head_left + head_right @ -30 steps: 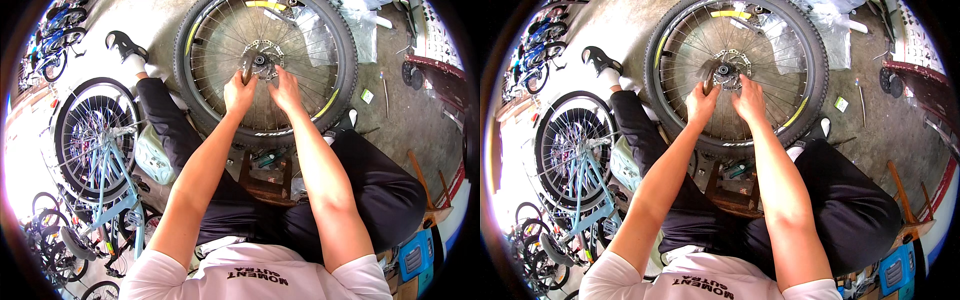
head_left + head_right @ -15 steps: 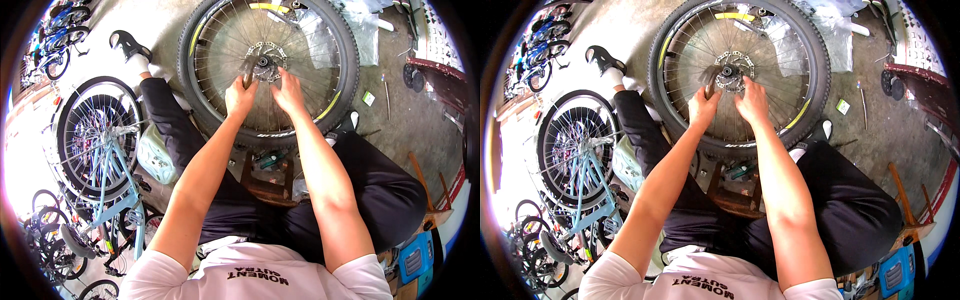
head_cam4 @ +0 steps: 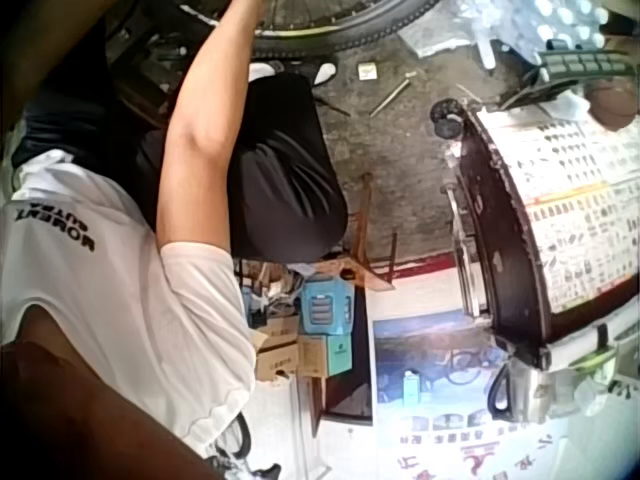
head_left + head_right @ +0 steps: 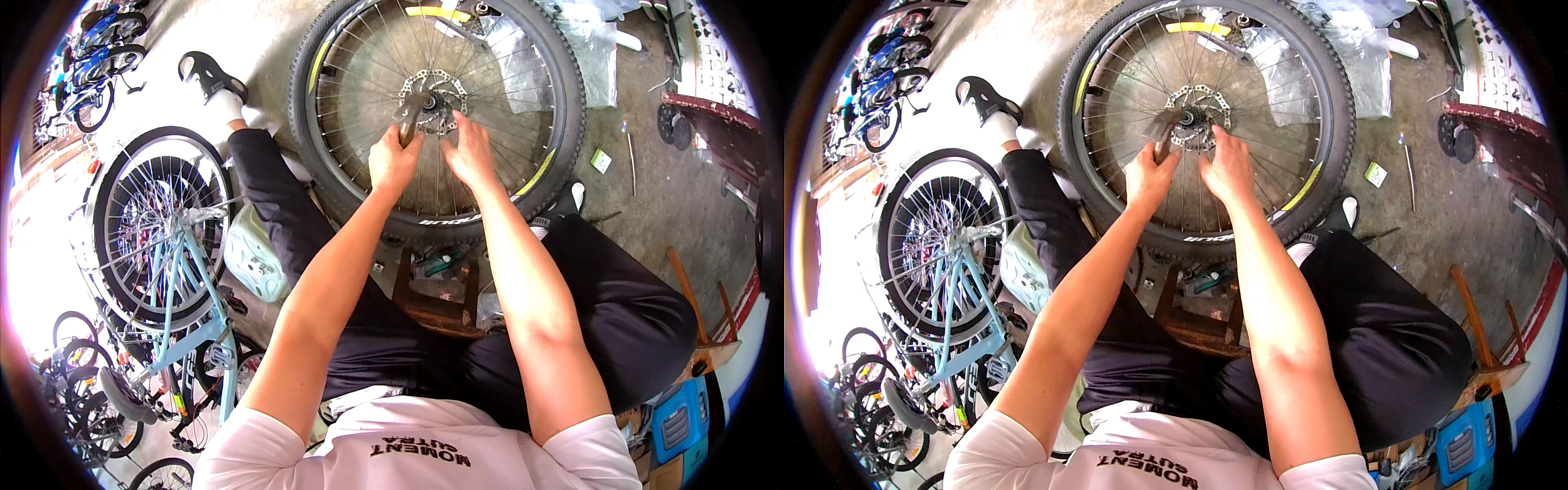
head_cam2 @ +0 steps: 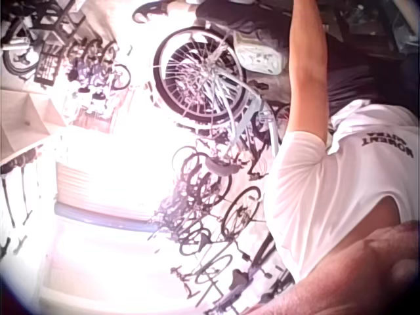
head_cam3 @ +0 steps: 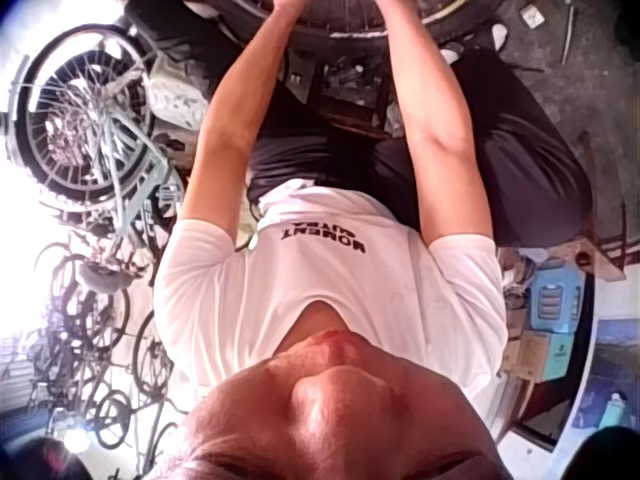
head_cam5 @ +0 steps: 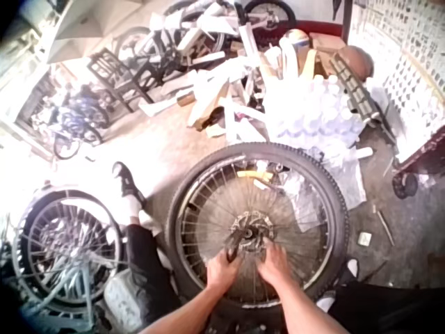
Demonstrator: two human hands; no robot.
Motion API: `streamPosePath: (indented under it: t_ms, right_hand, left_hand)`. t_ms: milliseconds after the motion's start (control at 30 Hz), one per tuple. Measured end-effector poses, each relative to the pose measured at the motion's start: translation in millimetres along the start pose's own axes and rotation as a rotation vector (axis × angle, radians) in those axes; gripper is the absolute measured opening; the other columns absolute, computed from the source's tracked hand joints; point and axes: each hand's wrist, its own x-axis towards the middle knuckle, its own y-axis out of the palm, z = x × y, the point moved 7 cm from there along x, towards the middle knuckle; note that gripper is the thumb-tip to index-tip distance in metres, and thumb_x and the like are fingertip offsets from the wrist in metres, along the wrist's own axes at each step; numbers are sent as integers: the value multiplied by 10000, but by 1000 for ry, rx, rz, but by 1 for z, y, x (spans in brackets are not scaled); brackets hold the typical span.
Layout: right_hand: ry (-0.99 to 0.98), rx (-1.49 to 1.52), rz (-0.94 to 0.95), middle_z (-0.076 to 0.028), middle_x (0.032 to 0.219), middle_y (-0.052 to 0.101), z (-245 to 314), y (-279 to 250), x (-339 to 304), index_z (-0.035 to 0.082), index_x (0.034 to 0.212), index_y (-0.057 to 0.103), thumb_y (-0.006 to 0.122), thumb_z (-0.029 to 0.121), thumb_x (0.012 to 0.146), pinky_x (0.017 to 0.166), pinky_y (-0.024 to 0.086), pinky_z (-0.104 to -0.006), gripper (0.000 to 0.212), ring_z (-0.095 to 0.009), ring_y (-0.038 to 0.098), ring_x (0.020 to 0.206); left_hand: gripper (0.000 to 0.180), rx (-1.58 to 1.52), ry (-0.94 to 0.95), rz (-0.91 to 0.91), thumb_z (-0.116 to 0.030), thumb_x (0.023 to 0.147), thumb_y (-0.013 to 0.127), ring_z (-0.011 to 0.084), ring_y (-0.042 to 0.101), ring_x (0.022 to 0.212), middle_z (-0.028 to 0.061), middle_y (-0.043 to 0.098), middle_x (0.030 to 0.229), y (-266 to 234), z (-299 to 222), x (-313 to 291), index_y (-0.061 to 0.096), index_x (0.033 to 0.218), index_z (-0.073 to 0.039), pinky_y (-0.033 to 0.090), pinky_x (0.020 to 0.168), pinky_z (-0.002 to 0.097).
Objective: The person cleans and reassembles a bicycle wheel hub by wiping the components with a cloth and placing bearings back into the assembly.
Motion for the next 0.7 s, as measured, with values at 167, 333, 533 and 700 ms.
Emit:
streamPosePath:
  t_ms: [167,333,533,700]
  right_hand:
    - [46,50,31,-168,1361,558,4,-2,-1,97,1441,435,671,221,836,1110,369,-443,661,-367,467,1292]
    - [-1,40,-17,-174,1358,559,-6,0,-3,88,1438,437,672,219,837,1107,373,-443,659,-371,468,1288]
    - [-16,30,-9,-176,1350,566,3,0,-1,79,1434,438,678,217,831,1098,377,-439,664,-379,487,1261]
    - [0,30,3,-177,1351,565,0,0,1,80,1438,435,681,217,827,1095,376,-437,673,-380,493,1254]
  left_hand:
    - [434,146,-38,101,-449,840,686,440,668,862,228,695,861,15,19,-3,641,901,-21,513,776,500]
    - [432,34,-31,89,-444,837,691,439,668,852,228,693,841,5,-13,-6,640,890,-18,511,765,495]
    - [438,-68,-25,34,-409,809,729,409,655,750,210,666,730,18,7,2,632,820,18,486,708,466]
    - [439,30,-35,70,-401,807,726,428,651,753,229,666,740,19,15,-6,634,831,28,486,703,474]
